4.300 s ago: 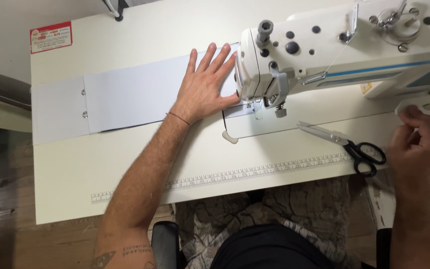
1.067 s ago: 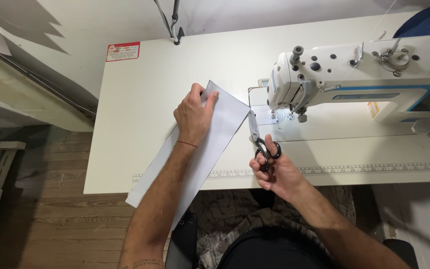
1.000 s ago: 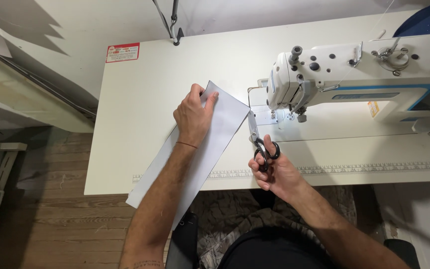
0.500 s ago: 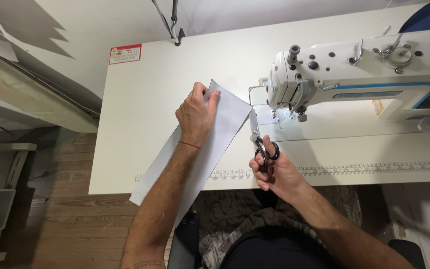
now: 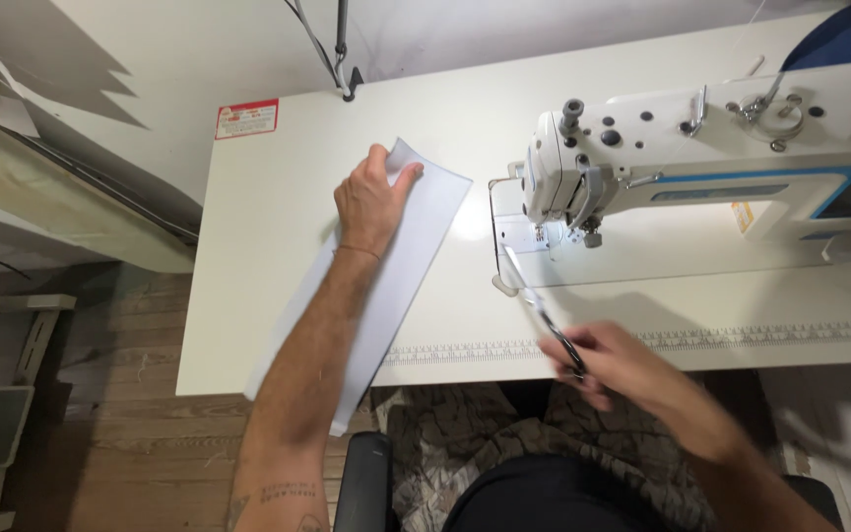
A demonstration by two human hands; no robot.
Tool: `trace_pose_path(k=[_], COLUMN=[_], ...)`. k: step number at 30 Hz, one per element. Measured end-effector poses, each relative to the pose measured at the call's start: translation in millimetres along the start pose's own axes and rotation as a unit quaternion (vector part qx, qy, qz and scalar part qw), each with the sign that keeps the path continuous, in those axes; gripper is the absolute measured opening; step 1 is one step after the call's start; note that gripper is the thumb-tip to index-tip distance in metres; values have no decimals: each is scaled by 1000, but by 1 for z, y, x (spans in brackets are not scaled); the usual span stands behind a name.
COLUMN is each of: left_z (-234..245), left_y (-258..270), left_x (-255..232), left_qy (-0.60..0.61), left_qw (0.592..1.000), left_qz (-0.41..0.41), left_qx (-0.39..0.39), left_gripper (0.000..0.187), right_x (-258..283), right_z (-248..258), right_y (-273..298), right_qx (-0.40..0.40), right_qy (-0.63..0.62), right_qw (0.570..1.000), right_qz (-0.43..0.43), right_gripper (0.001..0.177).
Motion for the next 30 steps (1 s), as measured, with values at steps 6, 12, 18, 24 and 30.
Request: trace_pose_path(k=[6, 12, 18, 24, 30], left_z=[-11, -50, -77, 123, 131], left_y=[-65, -88, -72, 131, 260], left_x=[-23, -66, -23, 6, 30], left_qy=[132, 228, -20, -11, -165], left_qw=[991, 954, 996, 998, 985], left_qz=[8, 196, -89, 48, 43], left_qx=[-36, -9, -18, -25, -9], left_gripper=[43, 60, 93, 38, 55], right_x=[10, -95, -107, 13, 49], right_z=[97, 227, 218, 48, -85], right_y=[56, 33, 28, 18, -63], right_qx=[-256, -346, -391, -204, -62], right_qy=[402, 520, 420, 517, 568], right_qw=[863, 778, 816, 828, 656], right_qz=[-167, -68, 66, 75, 494], right_gripper=[38, 47, 51, 40, 57])
Point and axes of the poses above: each hand's wrist, its own y-axis away from the middle knuckle, its own z-axis out of the back of the hand, x = y × z, the point moved 4 cm from there along -y, towards the middle knuckle
